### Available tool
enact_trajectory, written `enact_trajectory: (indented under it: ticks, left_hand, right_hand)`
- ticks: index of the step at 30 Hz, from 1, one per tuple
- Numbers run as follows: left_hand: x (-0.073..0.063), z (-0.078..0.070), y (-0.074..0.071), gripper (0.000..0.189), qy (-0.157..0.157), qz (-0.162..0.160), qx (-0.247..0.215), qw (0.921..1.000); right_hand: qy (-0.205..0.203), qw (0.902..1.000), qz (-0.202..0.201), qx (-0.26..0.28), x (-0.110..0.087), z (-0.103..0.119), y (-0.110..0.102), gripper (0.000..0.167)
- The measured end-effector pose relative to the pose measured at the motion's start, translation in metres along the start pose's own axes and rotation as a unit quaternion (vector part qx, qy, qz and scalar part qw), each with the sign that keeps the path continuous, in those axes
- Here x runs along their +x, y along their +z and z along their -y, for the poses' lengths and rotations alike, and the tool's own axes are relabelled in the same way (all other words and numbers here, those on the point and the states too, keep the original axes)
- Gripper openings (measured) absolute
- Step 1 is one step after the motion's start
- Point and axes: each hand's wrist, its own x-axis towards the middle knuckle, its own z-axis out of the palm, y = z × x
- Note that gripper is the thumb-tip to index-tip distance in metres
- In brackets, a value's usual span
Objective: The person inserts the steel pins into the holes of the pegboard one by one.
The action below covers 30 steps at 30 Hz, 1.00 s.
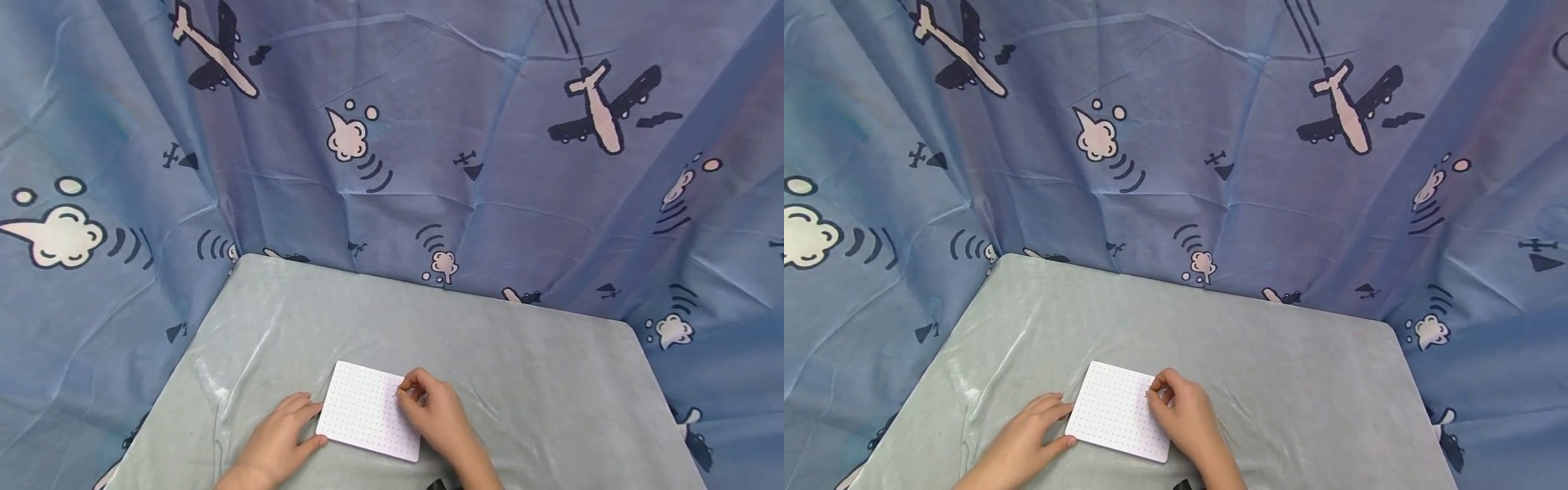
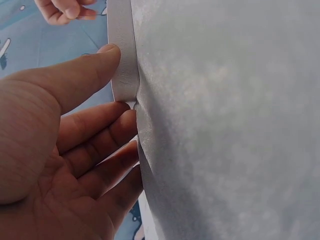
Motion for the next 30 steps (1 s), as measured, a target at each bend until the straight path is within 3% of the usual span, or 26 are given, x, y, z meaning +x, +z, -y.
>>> enact_trajectory:
  ticks: [5,8,12,16,24,30]
  left_hand:
    - [0.003,-0.002,0.000,0.049,0.001,0.001,-0.006,1.0000]
    - [0.003,0.000,0.000,0.049,0.004,0.004,-0.007,1.0000]
    - [0.000,0.005,0.002,0.050,0.007,0.017,-0.011,0.9998]
    - [0.000,0.006,0.002,0.051,0.009,0.019,-0.010,0.9997]
    - [0.000,0.006,0.001,0.051,0.031,-0.011,-0.011,0.9994]
    - [0.001,0.007,-0.004,0.051,0.007,0.030,-0.025,0.9992]
  right_hand:
    - [0.033,0.9984,-0.045,0.008,-0.008,-0.008,-0.020,0.017]
    - [0.042,0.9957,-0.081,-0.013,-0.018,-0.015,-0.037,0.016]
    - [0.072,0.9910,-0.099,-0.054,-0.035,-0.026,-0.055,0.013]
    - [0.097,0.9871,-0.094,-0.087,-0.049,-0.040,-0.067,0.013]
    - [0.111,0.9854,-0.071,-0.107,-0.064,-0.062,-0.072,0.013]
    - [0.137,0.9812,-0.042,-0.130,-0.069,-0.068,-0.065,0.010]
